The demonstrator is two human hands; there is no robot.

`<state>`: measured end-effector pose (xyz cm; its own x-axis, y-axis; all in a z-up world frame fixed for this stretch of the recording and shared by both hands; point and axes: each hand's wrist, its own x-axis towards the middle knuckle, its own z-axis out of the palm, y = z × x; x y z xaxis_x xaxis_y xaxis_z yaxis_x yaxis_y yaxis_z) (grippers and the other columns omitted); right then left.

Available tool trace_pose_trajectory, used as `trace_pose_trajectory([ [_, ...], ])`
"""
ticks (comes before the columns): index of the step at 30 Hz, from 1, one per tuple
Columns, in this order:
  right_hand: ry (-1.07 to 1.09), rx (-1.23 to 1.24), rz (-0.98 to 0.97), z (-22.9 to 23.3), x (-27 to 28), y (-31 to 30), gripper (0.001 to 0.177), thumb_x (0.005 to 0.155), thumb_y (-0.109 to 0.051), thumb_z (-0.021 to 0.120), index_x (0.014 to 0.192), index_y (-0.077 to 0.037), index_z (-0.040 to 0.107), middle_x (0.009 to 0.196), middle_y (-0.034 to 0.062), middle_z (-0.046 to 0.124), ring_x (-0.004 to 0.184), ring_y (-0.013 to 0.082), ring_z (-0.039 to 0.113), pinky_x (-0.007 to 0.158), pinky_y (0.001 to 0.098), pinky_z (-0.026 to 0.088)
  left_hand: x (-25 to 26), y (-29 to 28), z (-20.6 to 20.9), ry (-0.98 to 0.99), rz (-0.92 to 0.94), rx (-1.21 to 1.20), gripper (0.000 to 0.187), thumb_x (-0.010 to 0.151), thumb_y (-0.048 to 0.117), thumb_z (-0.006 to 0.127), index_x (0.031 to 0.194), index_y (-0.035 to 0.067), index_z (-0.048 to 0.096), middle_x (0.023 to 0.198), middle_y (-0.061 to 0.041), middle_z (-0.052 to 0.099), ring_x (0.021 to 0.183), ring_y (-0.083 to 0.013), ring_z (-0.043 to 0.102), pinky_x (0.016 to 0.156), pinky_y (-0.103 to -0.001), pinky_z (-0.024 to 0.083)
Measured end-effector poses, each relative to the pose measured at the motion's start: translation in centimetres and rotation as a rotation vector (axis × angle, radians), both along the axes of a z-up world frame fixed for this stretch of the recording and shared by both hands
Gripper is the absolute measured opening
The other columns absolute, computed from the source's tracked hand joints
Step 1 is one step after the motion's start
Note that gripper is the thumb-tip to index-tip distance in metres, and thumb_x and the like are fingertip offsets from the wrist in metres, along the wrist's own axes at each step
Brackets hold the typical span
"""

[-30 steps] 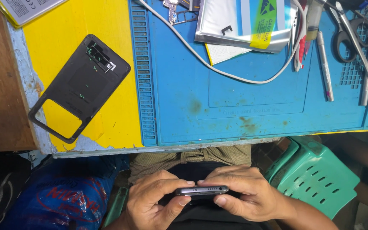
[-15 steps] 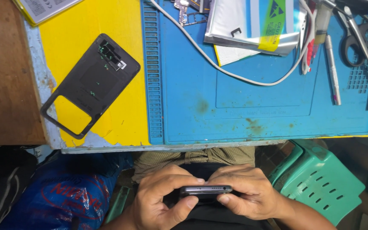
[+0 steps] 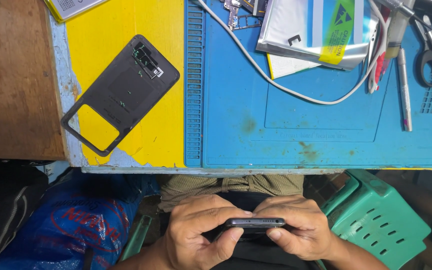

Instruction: The person assembles a mobile phone by fitting a component into the device frame and then using a screwdriver to secure it with several screws.

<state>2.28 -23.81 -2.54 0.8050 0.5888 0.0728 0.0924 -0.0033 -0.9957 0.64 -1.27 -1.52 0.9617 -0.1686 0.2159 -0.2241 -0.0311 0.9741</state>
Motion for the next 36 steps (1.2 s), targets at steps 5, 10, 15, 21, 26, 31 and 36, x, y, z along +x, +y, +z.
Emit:
trace_pose_trajectory([
  [5, 0.03, -0.012, -0.043, -0.7, -0.3, -0.3, 0.036, 0.104, -0.026, 0.056, 0.097, 0.008, 0.067, 0.08, 0.019, 0.072, 0.067, 0.0343, 0.074, 0.063, 0.039, 0.064, 0.0, -0.2, -0.4, 0.072, -0.022, -0.016, 0.024, 0.099, 0.02, 0.059, 0.102, 0.001, 0.073, 0.086, -0.011, 0.074, 0.069, -0.0219, 0.071, 0.066, -0.03, 0.057],
  [10, 0.114, -0.002, -0.138, -2.3, -1.3, -1.4, 0.038, 0.104, -0.027, 0.057, 0.096, 0.009, 0.067, 0.083, 0.0206, 0.074, 0.069, 0.0332, 0.076, 0.064, 0.0381, 0.065, -0.2, -0.2, -0.9, 0.2, -0.07, -0.059, 0.036, 0.101, 0.028, 0.056, 0.11, -0.004, 0.071, 0.098, -0.017, 0.074, 0.083, -0.0271, 0.074, 0.076, -0.035, 0.059],
  [15, 0.148, -0.099, -0.22, -3.7, -2.6, -2.5, 0.041, 0.103, -0.033, 0.058, 0.099, 0.005, 0.071, 0.093, 0.0191, 0.079, 0.081, 0.0293, 0.08, 0.073, 0.0349, 0.065, -0.2, 0.1, -1.1, 0.183, -0.098, -0.019, 0.027, 0.098, 0.018, 0.059, 0.112, -0.003, 0.07, 0.098, -0.015, 0.072, 0.082, -0.0264, 0.072, 0.074, -0.035, 0.058],
  [21, 0.2, -0.289, -0.261, -5.5, -3.0, -3.4, 0.037, 0.102, -0.034, 0.059, 0.105, -0.001, 0.075, 0.07, -0.0029, 0.067, 0.056, 0.0065, 0.052, 0.051, 0.0229, 0.04, 0.1, 0.6, -1.8, 0.193, -0.141, 0.04, 0.025, 0.1, 0.019, 0.06, 0.11, -0.003, 0.069, 0.082, -0.008, 0.058, 0.069, -0.0197, 0.057, 0.061, -0.031, 0.048],
  [26, 0.517, 0.002, -0.209, -1.4, 1.0, -1.2, 0.049, 0.102, -0.02, 0.061, 0.143, 0.005, 0.052, 0.124, 0.0197, 0.073, 0.109, 0.0242, 0.072, 0.095, 0.0368, 0.06, 1.7, 0.7, -0.8, 0.432, -0.108, -0.037, 0.027, 0.095, 0.019, 0.068, 0.113, 0.001, 0.075, 0.079, -0.001, 0.056, 0.065, -0.009, 0.052, 0.055, -0.023, 0.047],
  [31, 0.817, 0.31, -0.26, 2.2, 4.1, 0.6, 0.063, 0.1, -0.008, 0.063, 0.156, 0.008, 0.038, 0.104, 0.0175, 0.077, 0.09, 0.0241, 0.075, 0.082, 0.0366, 0.061, 3.5, 0.3, 0.6, 0.871, -0.082, -0.508, 0.031, 0.092, 0.011, 0.069, 0.119, -0.004, 0.073, 0.102, -0.01, 0.079, 0.09, -0.0105, 0.072, 0.082, -0.025, 0.063],
  [36, 1.058, 0.332, -0.294, 3.0, 5.3, 0.5, 0.059, 0.098, -0.01, 0.058, 0.153, 0.005, 0.044, 0.131, 0.0252, 0.068, 0.103, 0.0297, 0.073, 0.083, 0.0439, 0.063, 4.6, 0.5, 1.8, 1.105, 0.023, -0.602, 0.039, 0.088, 0.011, 0.068, 0.12, -0.01, 0.076, 0.092, -0.018, 0.081, 0.078, -0.0211, 0.075, 0.073, -0.033, 0.065],
])
